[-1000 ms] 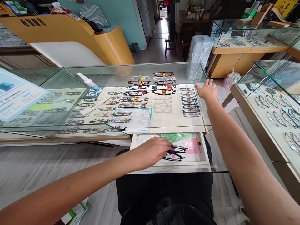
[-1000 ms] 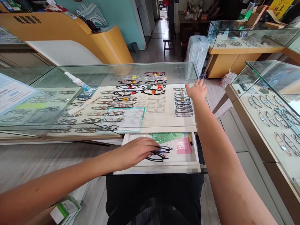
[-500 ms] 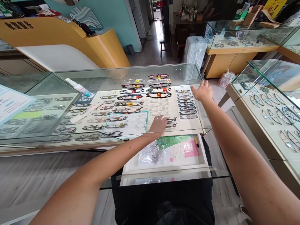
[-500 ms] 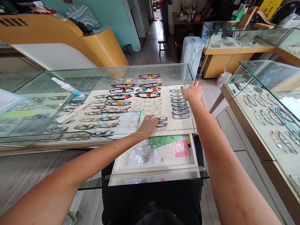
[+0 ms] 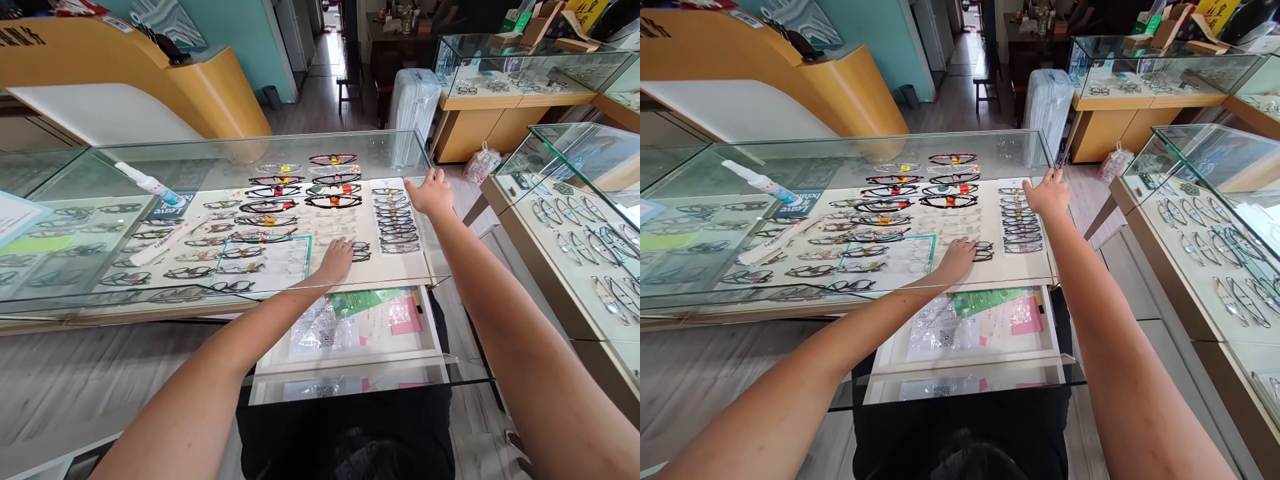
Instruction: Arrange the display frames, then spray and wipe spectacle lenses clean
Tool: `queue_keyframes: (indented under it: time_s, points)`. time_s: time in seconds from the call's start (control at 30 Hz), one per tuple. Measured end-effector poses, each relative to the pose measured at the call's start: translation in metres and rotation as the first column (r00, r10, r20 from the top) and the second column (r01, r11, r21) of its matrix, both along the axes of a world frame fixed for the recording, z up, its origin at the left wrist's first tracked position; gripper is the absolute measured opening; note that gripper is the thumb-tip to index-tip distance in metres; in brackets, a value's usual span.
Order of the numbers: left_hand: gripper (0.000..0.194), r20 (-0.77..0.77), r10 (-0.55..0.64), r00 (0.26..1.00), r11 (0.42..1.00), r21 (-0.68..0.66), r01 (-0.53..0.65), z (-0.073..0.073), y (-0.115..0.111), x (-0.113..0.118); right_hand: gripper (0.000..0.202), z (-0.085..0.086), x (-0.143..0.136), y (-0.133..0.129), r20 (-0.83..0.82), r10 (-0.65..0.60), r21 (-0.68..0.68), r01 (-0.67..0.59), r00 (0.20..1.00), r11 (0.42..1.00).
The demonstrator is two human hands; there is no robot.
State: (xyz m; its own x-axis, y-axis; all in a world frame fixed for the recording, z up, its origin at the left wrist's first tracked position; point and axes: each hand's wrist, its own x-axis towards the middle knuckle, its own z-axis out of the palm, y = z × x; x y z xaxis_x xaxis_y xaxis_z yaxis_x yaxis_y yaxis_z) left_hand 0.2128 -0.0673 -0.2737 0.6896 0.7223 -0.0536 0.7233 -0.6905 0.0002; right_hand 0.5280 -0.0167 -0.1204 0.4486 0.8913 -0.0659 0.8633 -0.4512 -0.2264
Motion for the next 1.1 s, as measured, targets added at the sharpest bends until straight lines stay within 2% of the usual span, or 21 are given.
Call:
queue_keyframes:
  time_s: [0.43,0.77,0.9,1.1]
  points:
    - [0.059,-0.025,-0.039,0.999,0.999,-0.01,0.039,0.002,-0.038,-0.013,0.106,-0.003,0.003,0.002,0.001,0.008,-0.013,-0.008,1.0,1.0]
    - [0.049,-0.021,-0.017,1.0,0.999,-0.038,0.016,0.001,-0.052,-0.009,0.11,-0.002,0.002,0.001,-0.004,-0.002,-0.005,0.002,1.0,1.0]
    - [0.044,0.024,0.051,0.998,0.999,-0.019,-0.051,0.011,-0.038,-0.005,0.107,-0.002,0.003,0.001,-0.002,0.007,-0.001,-0.007,1.0,1.0]
    - [0.037,0.105,0.162,0.981,0.986,0.013,-0.165,0.022,0.013,0.005,0.107,0.002,0.0,-0.002,0.002,0.002,-0.007,-0.001,1.0,1.0]
